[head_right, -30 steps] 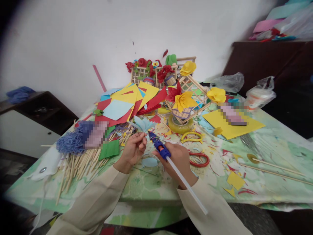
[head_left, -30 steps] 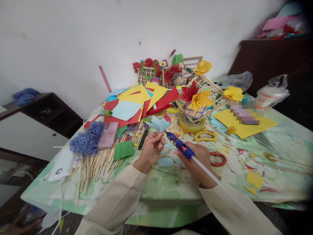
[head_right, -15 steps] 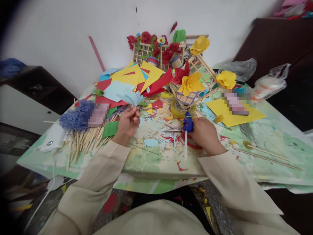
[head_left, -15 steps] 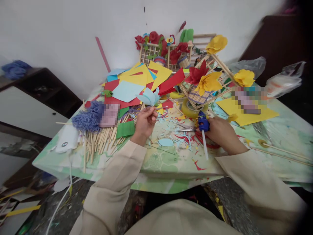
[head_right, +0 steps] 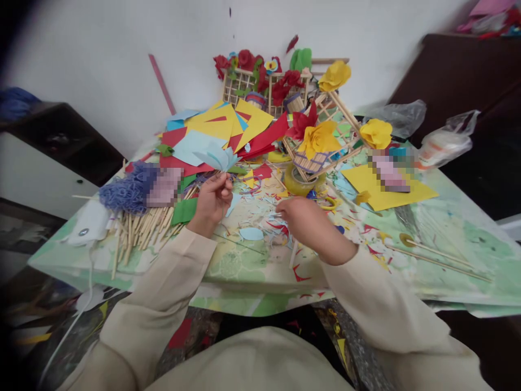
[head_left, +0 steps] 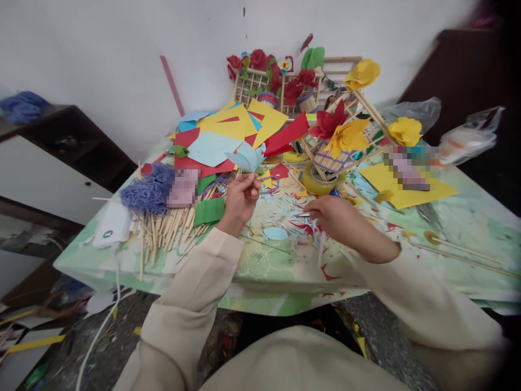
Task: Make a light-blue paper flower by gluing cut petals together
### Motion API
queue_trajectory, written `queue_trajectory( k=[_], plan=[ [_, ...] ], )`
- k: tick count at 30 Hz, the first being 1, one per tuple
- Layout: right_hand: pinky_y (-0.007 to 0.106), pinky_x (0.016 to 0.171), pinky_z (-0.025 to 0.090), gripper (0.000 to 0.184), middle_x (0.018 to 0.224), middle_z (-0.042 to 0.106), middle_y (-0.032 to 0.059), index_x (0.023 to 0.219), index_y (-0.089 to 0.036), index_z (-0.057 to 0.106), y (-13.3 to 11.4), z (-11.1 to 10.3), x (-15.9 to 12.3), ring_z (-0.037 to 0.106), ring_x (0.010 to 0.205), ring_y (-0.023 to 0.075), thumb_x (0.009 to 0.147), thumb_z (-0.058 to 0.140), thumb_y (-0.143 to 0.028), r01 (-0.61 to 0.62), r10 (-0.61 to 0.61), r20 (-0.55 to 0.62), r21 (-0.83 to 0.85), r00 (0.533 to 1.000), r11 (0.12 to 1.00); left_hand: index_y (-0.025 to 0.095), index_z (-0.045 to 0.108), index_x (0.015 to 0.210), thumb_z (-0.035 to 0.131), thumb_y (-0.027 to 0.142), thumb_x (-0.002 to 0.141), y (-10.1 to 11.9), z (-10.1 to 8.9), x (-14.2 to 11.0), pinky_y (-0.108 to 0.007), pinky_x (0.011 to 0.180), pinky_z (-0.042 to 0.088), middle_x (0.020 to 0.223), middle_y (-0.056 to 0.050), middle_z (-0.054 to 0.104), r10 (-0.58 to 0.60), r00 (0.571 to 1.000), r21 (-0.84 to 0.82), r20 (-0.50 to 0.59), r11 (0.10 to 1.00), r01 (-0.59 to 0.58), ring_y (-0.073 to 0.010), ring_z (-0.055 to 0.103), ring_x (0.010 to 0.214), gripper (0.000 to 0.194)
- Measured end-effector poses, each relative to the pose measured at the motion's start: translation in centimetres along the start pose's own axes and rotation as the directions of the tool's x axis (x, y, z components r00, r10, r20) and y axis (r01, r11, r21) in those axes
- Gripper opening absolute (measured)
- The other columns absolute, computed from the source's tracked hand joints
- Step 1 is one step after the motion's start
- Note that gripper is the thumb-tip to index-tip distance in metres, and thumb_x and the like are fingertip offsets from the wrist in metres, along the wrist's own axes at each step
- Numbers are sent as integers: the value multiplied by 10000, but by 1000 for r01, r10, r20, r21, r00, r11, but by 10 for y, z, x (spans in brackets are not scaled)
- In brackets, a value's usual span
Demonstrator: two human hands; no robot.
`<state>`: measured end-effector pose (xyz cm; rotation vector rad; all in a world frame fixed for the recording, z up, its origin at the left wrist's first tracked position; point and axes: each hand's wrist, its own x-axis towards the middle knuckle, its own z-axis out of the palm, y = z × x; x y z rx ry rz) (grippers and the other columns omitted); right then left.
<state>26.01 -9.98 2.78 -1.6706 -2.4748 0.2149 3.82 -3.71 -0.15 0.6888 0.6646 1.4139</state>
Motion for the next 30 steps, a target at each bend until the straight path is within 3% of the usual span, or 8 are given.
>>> queue_trajectory(
  k=[4,9,14,21,24,27,30],
  plan=[
    [266,722,400,222,907,693,64,960,-207,682,-28,28,15,608,848,189,815,515,-182,114,-122,106,75,987,991,116,614,728,630,158,732,-1,-1,1,-104,364,301,529,27,573,1,1000,1,21,1000,-1,-6,422,375,46],
    [297,754,381,199,918,669,108,929,-166,682,-40,49,24,577,910,230,757,632,-253,172,-176,166,39,970,984,115,614,734,648,155,715,-1,0,0,-103,364,305,538,29,581,-9,999,0,32,1000,9,-6,437,375,56],
    [280,685,359,182,883,668,85,876,-170,671,-41,56,31,577,835,212,697,671,-199,146,-150,169,35,974,989,110,607,716,658,164,711,-1,4,-3,-104,357,302,518,28,574,-15,1000,-19,22,1000,16,-6,430,360,75],
    [242,588,294,70,715,641,26,678,-174,646,-39,50,31,518,671,135,667,621,-110,94,-133,193,200,972,975,109,595,717,650,148,723,1,8,-7,-88,348,300,515,26,565,-123,992,-91,11,988,124,1,413,351,69],
    [238,564,277,74,674,616,11,676,-174,636,-32,45,29,479,618,119,678,595,-113,81,-123,135,281,983,956,98,589,720,613,128,757,3,9,-8,-73,347,303,516,31,545,-204,979,-168,10,965,202,11,404,356,53],
    [238,567,298,68,619,572,-10,653,-171,607,-21,36,31,460,586,112,707,573,-147,77,-74,-24,454,997,888,89,581,716,562,106,794,4,10,-9,-67,342,303,515,28,535,-272,962,-229,28,935,271,12,399,357,82],
    [232,546,332,97,576,532,-31,657,-173,580,-19,22,36,450,547,103,732,581,-234,92,65,-179,745,982,661,82,582,723,504,92,829,3,10,-10,-67,333,299,512,18,540,-313,948,-251,55,915,316,10,396,349,132]
  ],
)
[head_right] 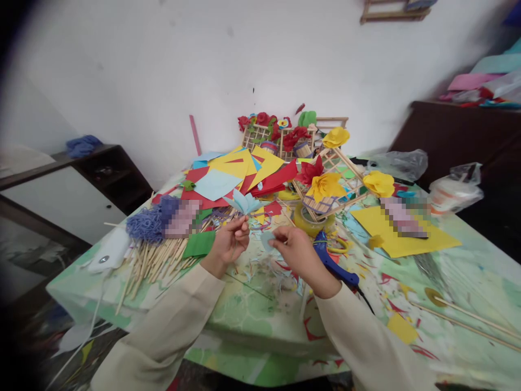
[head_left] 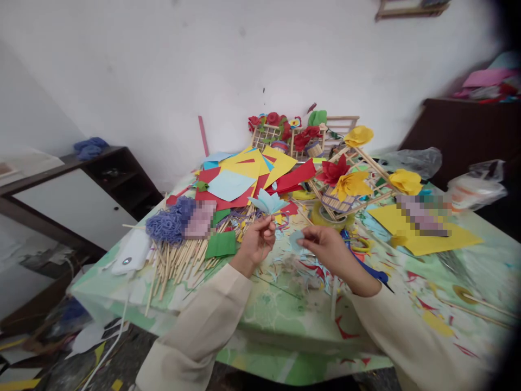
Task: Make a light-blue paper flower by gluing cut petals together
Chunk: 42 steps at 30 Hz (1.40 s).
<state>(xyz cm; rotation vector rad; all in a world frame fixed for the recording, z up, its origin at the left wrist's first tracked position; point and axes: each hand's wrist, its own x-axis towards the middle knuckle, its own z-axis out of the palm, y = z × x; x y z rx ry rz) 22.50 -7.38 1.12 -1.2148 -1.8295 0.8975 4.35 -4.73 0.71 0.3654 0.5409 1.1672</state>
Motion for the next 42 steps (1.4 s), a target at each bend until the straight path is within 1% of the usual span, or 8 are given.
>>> queue_trajectory(
  k=[2,4,9,13,20,28,35,42],
  plan=[
    [226,515,343,130,563,525,-39,668,-176,571,-10,-1,6,444,519,97,715,613,-290,-12,42,-127,233,991,972,82,583,728,487,95,841,-2,0,0,-68,331,304,511,12,547,-18,1000,-3,3,1000,18,6,404,348,149],
    [223,498,348,157,561,538,-39,667,-177,571,-20,2,12,445,502,92,692,643,-314,10,79,-228,367,970,930,85,581,728,486,99,843,-5,0,0,-69,330,315,509,12,550,-40,999,0,-1,999,40,2,410,346,150],
    [230,570,404,151,612,592,-26,684,-175,605,-28,20,28,506,566,97,685,670,-310,139,54,-358,491,932,860,88,581,732,476,94,847,-9,0,0,-64,324,326,503,12,555,-65,998,29,12,997,64,2,414,330,156],
    [238,601,418,132,643,617,-19,692,-168,618,-21,31,36,525,590,100,695,661,-293,162,73,-412,506,908,847,89,581,732,501,96,833,-11,1,-1,-63,325,331,505,15,553,-66,998,46,19,997,65,3,413,328,129],
    [226,515,376,159,560,569,-29,637,-164,601,-23,41,38,449,513,92,689,640,-309,126,92,-501,386,861,914,102,570,730,597,120,775,-13,2,-2,-64,334,338,522,29,550,-45,999,89,11,995,44,8,412,338,55],
    [246,575,378,140,614,600,-16,732,-162,673,-20,49,41,468,562,108,698,648,-296,69,21,-563,139,826,988,116,545,700,633,152,753,-14,-1,-1,-61,337,346,532,25,562,-35,998,112,52,993,29,9,415,341,109],
    [255,608,379,138,631,601,-13,712,-168,663,-17,44,40,486,595,122,716,634,-303,75,-71,-595,-19,801,997,104,575,736,613,128,754,-15,2,-3,-66,324,331,513,19,567,-46,997,110,54,993,40,4,411,330,49],
    [279,652,391,127,710,639,14,741,-182,664,-17,39,39,512,651,144,745,612,-298,108,-179,-593,-154,785,982,104,581,740,629,139,744,-15,1,-4,-65,328,326,518,23,564,-55,996,110,68,993,47,7,405,337,59]
  ],
)
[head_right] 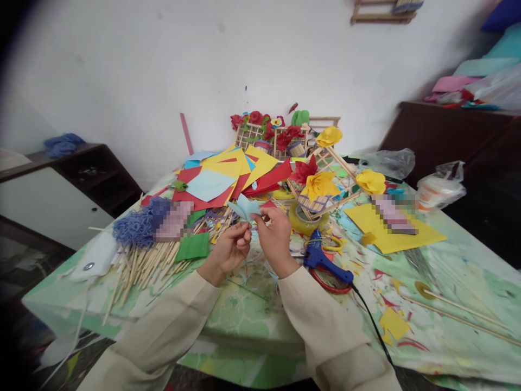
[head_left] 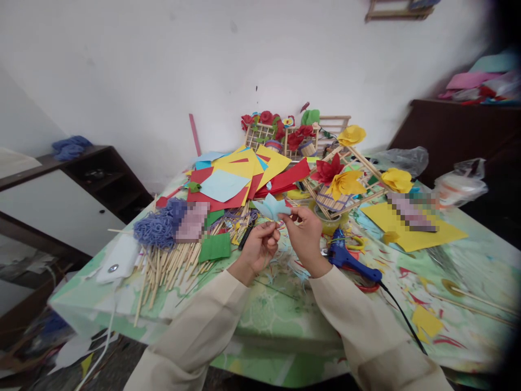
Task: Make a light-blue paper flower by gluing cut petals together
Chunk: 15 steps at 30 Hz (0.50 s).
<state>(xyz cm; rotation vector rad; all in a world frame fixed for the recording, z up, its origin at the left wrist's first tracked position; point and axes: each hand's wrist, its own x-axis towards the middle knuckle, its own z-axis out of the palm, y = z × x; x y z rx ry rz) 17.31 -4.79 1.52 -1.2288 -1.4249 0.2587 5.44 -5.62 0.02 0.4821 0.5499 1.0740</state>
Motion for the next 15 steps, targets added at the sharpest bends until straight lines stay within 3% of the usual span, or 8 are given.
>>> queue_trajectory(
  k=[10,15],
  plan=[
    [266,650,404,120,660,600,-11,710,-196,644,-4,1,-7,503,630,135,745,638,-310,39,-36,-52,49,998,998,105,576,716,651,144,722,-1,-2,5,-51,337,338,524,29,560,2,1000,-11,-30,1000,-3,13,423,346,85],
    [287,691,419,102,708,617,10,731,-205,651,-1,4,-10,521,677,152,759,610,-294,37,-37,9,-3,999,999,112,566,696,676,173,712,-2,0,3,-55,336,339,522,31,557,20,999,16,-44,1000,-19,13,413,345,127]
  ],
)
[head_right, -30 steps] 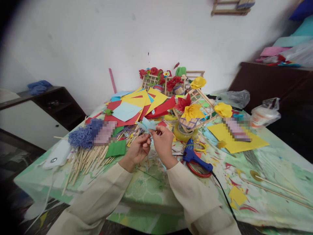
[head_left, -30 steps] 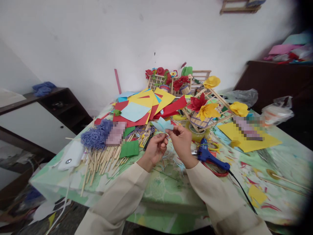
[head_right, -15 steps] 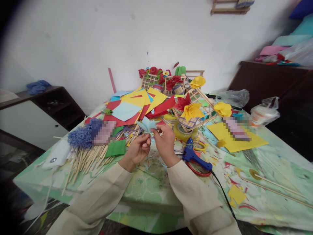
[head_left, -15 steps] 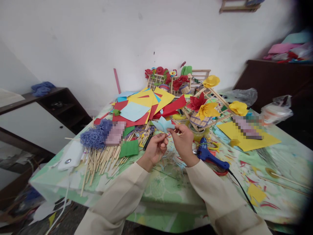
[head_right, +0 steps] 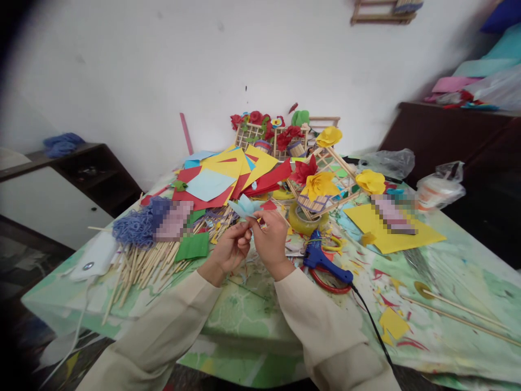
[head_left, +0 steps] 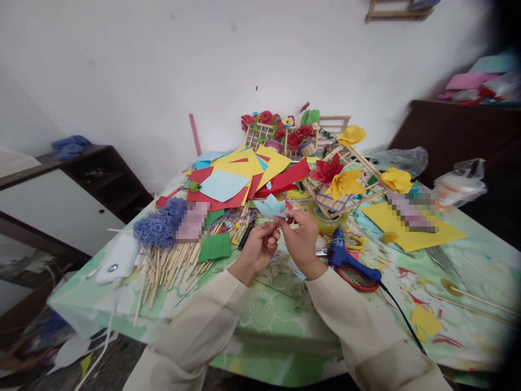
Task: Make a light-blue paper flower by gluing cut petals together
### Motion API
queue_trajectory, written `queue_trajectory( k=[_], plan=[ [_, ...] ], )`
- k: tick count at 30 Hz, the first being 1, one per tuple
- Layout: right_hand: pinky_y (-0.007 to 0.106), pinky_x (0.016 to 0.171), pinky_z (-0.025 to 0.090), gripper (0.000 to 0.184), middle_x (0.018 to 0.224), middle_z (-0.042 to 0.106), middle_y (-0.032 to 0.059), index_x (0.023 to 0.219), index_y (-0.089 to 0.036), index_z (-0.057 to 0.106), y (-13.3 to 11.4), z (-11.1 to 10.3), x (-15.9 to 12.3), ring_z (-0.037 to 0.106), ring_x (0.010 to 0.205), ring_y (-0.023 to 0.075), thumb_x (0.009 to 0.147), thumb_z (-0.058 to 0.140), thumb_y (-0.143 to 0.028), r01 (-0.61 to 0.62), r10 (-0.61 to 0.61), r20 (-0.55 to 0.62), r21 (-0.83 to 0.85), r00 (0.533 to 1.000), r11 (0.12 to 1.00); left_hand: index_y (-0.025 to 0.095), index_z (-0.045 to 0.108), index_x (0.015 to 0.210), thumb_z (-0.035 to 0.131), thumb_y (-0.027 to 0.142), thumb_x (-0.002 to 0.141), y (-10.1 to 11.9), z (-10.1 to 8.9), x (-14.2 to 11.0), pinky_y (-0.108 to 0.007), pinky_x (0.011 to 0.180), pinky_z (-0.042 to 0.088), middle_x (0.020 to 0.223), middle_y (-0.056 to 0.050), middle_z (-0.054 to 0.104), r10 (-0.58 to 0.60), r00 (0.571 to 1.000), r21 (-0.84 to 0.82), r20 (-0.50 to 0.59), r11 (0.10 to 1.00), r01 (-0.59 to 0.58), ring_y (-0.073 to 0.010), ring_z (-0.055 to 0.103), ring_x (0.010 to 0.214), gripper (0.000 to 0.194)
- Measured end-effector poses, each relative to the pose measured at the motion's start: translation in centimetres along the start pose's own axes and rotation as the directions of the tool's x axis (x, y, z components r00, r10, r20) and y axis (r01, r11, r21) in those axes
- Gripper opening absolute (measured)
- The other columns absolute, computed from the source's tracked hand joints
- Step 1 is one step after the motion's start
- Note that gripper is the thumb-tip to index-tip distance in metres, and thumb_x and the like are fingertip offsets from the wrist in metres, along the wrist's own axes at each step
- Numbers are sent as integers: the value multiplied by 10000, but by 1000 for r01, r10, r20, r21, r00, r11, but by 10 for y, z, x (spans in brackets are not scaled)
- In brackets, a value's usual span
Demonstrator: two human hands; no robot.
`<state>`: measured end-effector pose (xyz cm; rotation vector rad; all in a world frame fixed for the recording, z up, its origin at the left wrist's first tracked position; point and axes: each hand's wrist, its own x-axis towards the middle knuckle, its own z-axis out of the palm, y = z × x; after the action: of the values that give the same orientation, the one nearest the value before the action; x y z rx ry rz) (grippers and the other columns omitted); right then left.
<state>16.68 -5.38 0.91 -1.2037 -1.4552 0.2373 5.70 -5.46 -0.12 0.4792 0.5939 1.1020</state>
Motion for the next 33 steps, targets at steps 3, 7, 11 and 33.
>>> queue_trajectory(
  k=[3,7,11,33],
  plan=[
    [293,702,418,101,728,615,17,745,-205,648,4,2,0,517,695,158,763,597,-290,3,-3,9,-22,1000,1000,114,566,708,687,177,703,0,0,0,-59,337,333,521,32,560,15,1000,18,15,1000,-16,11,411,345,137],
    [289,677,407,106,681,581,4,746,-201,639,6,3,0,497,671,157,752,604,-301,2,-3,-7,-61,1000,998,116,567,708,698,194,696,-1,-2,0,-68,342,331,526,29,567,54,998,44,42,997,-56,8,419,350,153],
    [278,660,397,111,668,572,-3,739,-189,633,5,2,1,494,651,147,749,612,-297,1,-1,-5,-53,1000,999,115,564,693,706,205,690,-2,-1,0,-78,349,326,532,23,579,108,993,84,45,990,-112,2,431,360,168],
    [269,609,381,155,647,604,-11,744,-176,669,11,-1,6,500,600,135,713,655,-327,-10,9,-30,-25,1000,1000,103,567,735,662,145,711,2,-2,-1,-76,320,305,498,26,571,61,997,27,48,998,-63,0,404,325,106]
  ],
)
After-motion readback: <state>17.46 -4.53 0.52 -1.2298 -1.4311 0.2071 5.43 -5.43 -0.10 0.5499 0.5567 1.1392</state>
